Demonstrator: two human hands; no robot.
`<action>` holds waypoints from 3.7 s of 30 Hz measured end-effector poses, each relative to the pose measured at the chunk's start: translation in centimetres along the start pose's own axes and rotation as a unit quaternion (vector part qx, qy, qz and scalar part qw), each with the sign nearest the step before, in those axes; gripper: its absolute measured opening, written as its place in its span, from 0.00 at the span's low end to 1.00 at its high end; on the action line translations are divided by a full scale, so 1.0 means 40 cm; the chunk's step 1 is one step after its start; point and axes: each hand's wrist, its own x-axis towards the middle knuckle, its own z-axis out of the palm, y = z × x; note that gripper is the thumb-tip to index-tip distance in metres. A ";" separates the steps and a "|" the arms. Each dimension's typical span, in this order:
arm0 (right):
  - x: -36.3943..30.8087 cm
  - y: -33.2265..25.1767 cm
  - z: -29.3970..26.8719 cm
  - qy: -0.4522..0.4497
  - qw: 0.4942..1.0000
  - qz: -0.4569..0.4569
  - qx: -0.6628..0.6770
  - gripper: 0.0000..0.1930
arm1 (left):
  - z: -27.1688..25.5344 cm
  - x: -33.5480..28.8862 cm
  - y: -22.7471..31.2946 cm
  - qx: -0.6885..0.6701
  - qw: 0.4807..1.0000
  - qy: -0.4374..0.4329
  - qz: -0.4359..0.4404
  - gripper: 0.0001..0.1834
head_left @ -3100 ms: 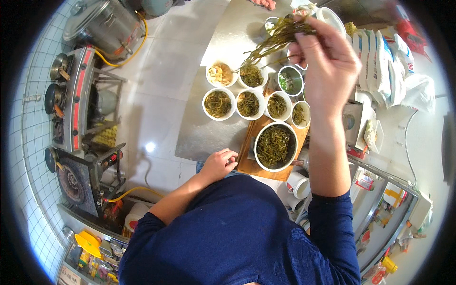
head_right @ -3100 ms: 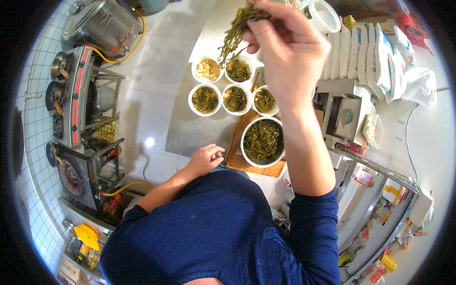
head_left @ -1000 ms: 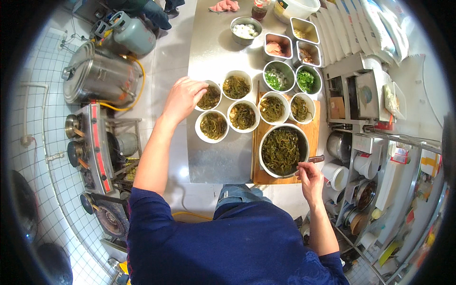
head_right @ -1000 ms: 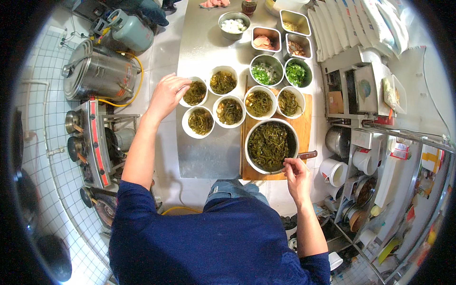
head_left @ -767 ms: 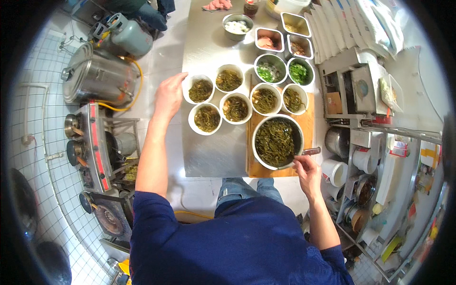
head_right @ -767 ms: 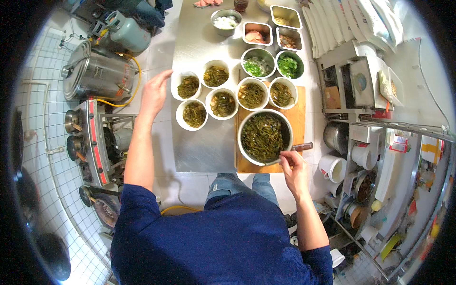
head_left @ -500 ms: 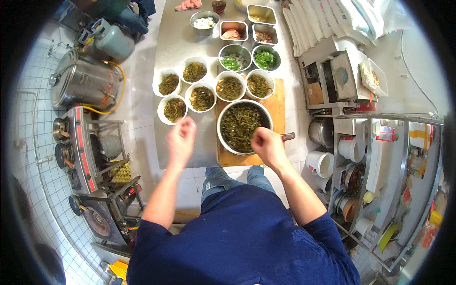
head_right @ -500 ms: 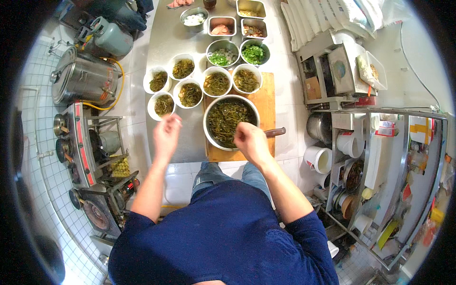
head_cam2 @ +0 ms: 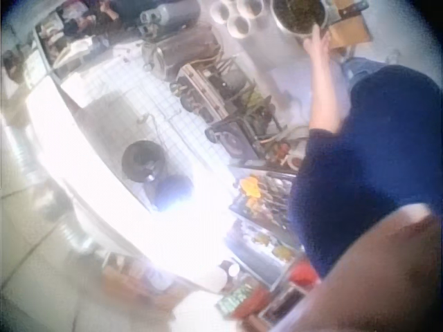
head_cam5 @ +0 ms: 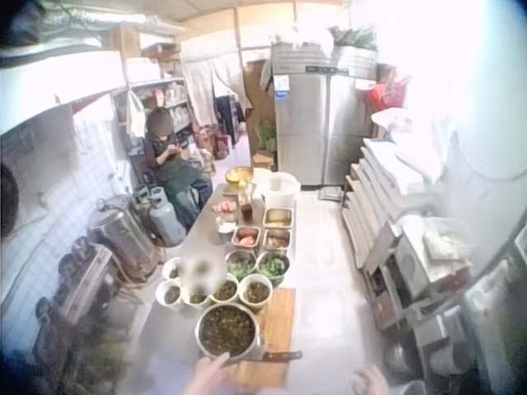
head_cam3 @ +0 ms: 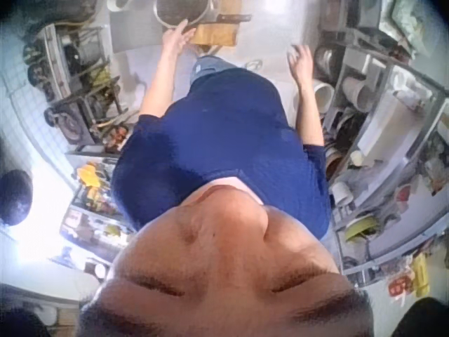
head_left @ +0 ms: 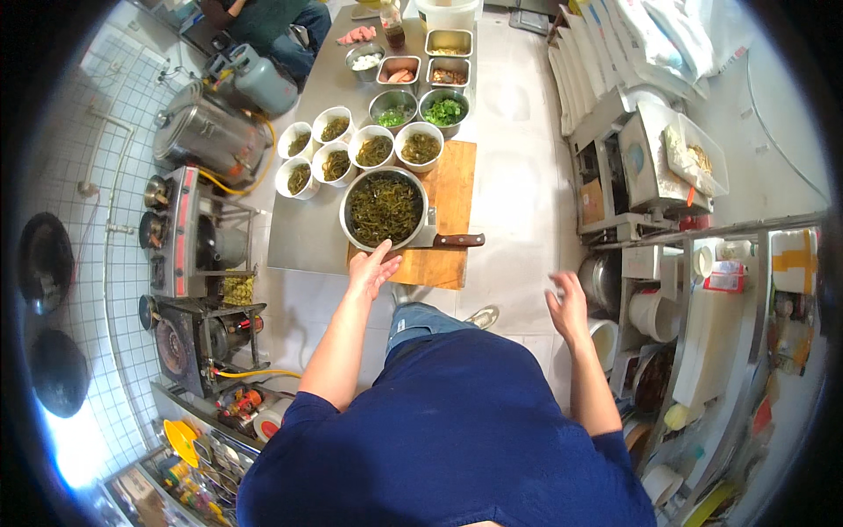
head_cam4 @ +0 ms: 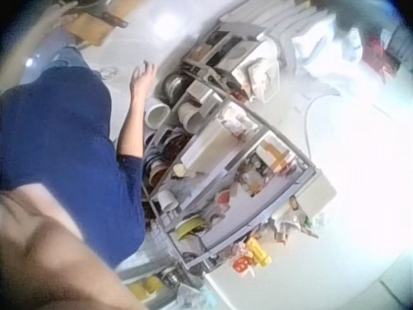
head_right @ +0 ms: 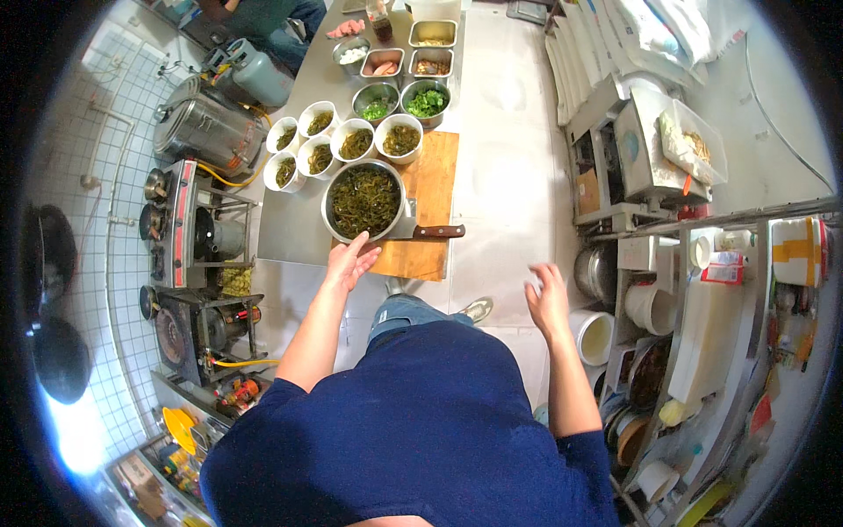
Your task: The person assembles multiple noodle bowls by hand, adding green vegetables, sliced meat, and enoki mushrooms into each bowl. The bowls are arranged on a stainless steel counter in a commercial kitchen.
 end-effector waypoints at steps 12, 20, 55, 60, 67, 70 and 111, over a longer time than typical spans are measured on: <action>-0.286 0.405 -0.160 0.096 0.980 0.166 0.056 0.14 | 0.048 -0.017 0.013 -0.083 0.987 0.117 0.077 0.09; -0.235 0.496 -0.271 0.088 0.983 0.160 0.028 0.14 | 0.247 -0.160 0.179 0.006 0.980 0.087 0.179 0.10; -0.420 0.589 -0.242 0.265 0.783 0.561 0.047 0.15 | 1.302 0.948 0.961 0.493 0.658 0.283 0.494 0.34; -0.692 0.667 -0.260 0.389 0.618 0.658 0.184 0.08 | 1.491 0.804 0.372 0.480 0.754 -0.106 0.436 0.17; -1.253 0.883 -0.400 0.699 0.364 0.463 0.406 0.09 | 1.379 -0.169 -0.669 0.495 0.563 -0.623 0.222 0.27; -1.472 0.997 -0.541 0.777 0.304 0.403 0.376 0.15 | 1.280 -0.464 -0.856 0.501 0.486 -0.687 0.201 0.28; -1.579 0.598 -0.144 0.684 0.347 0.415 0.490 0.09 | 1.046 -0.939 -1.088 0.608 0.386 -0.694 -0.010 0.23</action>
